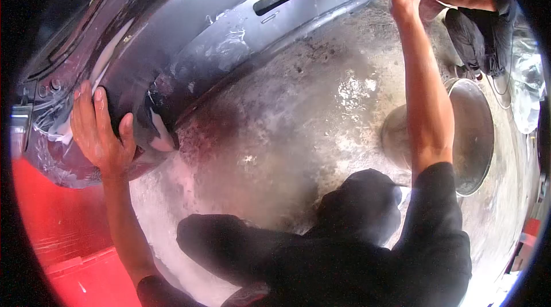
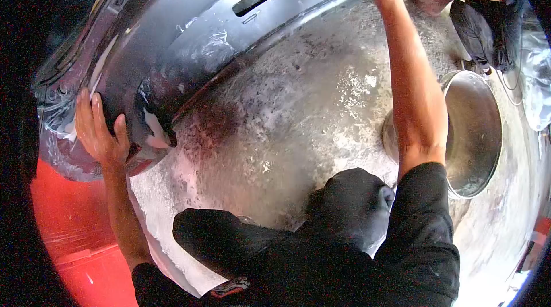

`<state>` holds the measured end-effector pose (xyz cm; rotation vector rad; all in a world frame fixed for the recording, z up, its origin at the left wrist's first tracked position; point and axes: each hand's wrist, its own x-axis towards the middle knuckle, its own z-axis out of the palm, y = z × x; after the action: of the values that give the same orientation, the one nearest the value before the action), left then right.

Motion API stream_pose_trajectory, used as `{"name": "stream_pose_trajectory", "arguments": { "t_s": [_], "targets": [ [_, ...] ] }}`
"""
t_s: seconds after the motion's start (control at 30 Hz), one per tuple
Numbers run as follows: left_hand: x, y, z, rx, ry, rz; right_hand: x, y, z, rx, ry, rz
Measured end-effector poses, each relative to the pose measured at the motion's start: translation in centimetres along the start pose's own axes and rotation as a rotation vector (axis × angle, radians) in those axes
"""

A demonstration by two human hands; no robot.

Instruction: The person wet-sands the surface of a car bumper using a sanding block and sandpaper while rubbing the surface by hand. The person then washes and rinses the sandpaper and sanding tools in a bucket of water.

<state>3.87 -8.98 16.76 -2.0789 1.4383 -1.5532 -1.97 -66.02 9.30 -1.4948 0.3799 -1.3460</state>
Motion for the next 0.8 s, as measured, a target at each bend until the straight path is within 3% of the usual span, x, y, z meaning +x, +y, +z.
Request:
{"name": "stream_pose_trajectory", "arguments": {
  "t_s": [0.03, 0.17, 0.23, 0.3, 0.37, 0.47, 0.63, 0.7, 0.8],
  "targets": [
    [0.0, -0.1, 0.2, -0.019, -0.001, -0.003, -1.7, 0.8, -1.0, 0.172, -0.008, 0.115],
    [-0.4, 1.2, -0.5, 0.096, -0.048, -0.052, -11.7, 3.7, -1.8, 0.212, -0.141, 0.317],
    [-1.8, 4.4, 0.3, -0.041, -0.237, -0.019, -15.9, 2.5, -0.8, 0.382, -0.277, 0.591],
    [-1.3, 8.7, 1.6, -0.260, -0.475, 0.045, -19.9, 1.6, 0.5, 0.359, -0.443, 0.691],
    [-1.6, 11.8, 5.0, -0.220, -0.561, -0.043, -22.4, 1.0, 1.4, 0.308, -0.670, 0.742],
    [-4.4, 13.1, 8.3, -0.024, -0.632, -0.035, -23.8, -2.6, 3.3, 0.072, -0.892, 0.364],
    [-10.5, 13.9, 6.2, -0.222, -0.873, -0.115, -23.3, -3.1, 5.8, -0.297, -0.928, -0.772],
    [-12.3, 14.1, 4.3, -0.377, -0.926, -0.169, -23.9, 0.5, 7.2, -0.484, -0.967, -0.922],
    [-13.7, 13.8, 2.5, -0.513, -0.826, -0.060, -25.7, 4.1, 10.0, -0.677, -0.947, -1.035]
  ]
}}
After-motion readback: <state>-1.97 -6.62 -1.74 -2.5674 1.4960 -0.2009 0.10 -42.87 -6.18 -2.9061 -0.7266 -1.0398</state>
